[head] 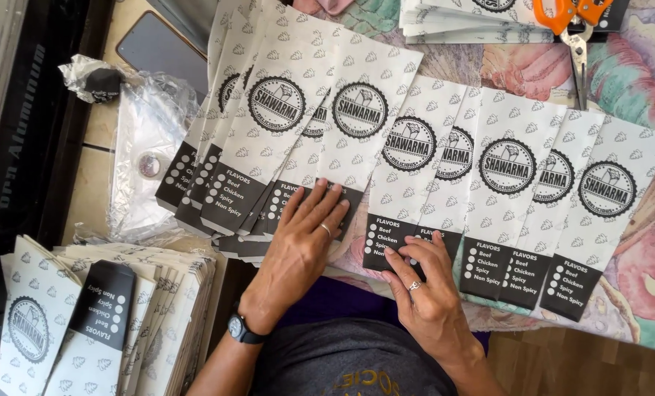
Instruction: The person is manually assembling food packaging sleeves by aligning stacks of printed paper, applying adhesive from a glue bottle to the edges, and folding them into their final shape.
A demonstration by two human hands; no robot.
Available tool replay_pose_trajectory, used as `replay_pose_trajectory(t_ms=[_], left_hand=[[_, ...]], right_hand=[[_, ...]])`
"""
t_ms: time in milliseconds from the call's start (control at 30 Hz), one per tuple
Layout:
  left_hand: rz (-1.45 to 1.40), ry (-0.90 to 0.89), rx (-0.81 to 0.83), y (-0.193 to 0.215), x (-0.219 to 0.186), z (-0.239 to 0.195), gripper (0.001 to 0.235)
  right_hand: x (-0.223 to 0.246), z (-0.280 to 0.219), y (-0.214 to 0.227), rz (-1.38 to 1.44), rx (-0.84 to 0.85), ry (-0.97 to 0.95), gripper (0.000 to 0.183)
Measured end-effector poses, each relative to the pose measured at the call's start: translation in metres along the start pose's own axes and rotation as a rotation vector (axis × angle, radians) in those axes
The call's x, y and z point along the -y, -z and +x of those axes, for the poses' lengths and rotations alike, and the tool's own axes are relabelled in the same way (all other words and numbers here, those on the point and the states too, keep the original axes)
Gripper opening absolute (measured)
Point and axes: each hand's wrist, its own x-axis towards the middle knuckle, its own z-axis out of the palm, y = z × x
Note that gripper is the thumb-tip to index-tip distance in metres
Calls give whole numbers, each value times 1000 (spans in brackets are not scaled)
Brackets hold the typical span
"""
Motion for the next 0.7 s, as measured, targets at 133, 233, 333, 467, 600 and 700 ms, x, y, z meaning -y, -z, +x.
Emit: replay_pose_trajectory(t_ms=[133,233,333,467,600,700], left_hand=[[-47,14,9,-7,-14,-11,41],[-66,25,-27,-7,-23,-15,45],[-119,30,-78,7,-23,-23,43],[-243,5,-54,26,-10,-34,29],[-186,9,-18,23,-4,-39,30],[-208,0,-69,19,-3,-42,28]], right_hand=[[2,2,3,-2,10,-15,33],[6,6,4,-4,23,-21,30],[15,12,3,29,-9,-16,25],[27,25,-10,122,-65,83,24],[31,32,-27,145,-52,149,27],[31,34,-31,79,-93,165,20]])
